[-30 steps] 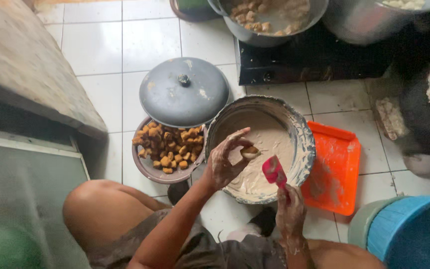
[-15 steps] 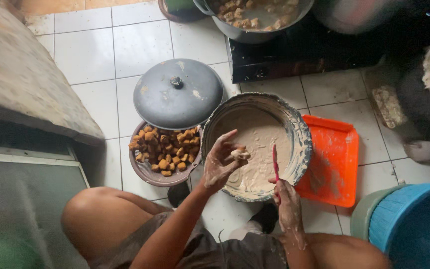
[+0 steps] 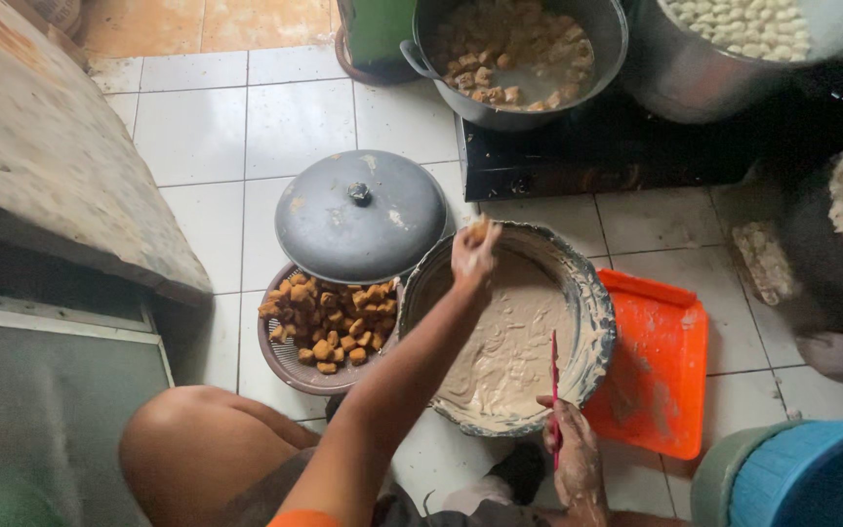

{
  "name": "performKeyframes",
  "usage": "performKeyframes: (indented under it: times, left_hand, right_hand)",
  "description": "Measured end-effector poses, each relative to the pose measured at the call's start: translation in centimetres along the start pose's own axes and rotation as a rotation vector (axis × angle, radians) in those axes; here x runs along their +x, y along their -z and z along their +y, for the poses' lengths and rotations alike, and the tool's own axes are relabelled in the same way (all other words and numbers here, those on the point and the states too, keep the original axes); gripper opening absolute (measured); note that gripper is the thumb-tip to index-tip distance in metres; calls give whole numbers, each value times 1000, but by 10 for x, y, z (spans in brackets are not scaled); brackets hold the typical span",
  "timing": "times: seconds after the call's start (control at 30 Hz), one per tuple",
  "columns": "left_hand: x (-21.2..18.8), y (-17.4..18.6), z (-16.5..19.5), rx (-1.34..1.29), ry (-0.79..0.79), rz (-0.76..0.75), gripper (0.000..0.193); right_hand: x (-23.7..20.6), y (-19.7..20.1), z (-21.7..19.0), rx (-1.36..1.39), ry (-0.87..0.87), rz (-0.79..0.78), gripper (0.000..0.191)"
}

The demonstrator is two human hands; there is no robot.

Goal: The person sits on the floor coating fried food pieces with batter. They pick pieces one at a time from a colander, spread batter over each piece with a spatula, and place the coated pieces onto an orange tray and into a pot of batter-coated pieces.

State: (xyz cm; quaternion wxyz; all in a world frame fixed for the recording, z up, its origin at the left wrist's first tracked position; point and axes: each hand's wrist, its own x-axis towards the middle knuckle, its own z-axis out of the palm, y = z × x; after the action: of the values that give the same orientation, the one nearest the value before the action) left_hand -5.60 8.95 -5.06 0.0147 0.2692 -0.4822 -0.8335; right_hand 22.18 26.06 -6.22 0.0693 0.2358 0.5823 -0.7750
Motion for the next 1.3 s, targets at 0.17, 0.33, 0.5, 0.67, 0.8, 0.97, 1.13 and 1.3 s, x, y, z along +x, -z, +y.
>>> performKeyframes:
  times: [0.17,0.33,0.5,0.67,0.8,0.97,1.13,1.3]
  left_hand:
    - [49,-38,96,-142,-358,-302,100]
    - [20,57,73,372,-449,-247,89]
    - [-7,187,15,517,-389,53,68]
    - [-28,311,-21,1095,-240,488,59]
    - [-31,347,-48,1301,-80,360,71]
    - [-27,355,-63,1769,117,48,77]
    - [-19,370,-64,1760,-190,280,47]
    - [-13,385,-68,1634,-222,387,39]
  right_hand:
    - [6,3,3,65,-51,6,39]
    - [9,-12,1,113,-101,-7,41]
    - [5,-14,5,-25,-94,-26,42]
    - [24,-10,29,-854,-106,-34,41]
    - [30,-20,49,-1297,-4,-218,35]
    - [39,-42,60,-1540,-55,-271,40]
    - [50,-51,71,-1825,126,-446,30]
    - [64,-56,101,-1770,94,-452,25]
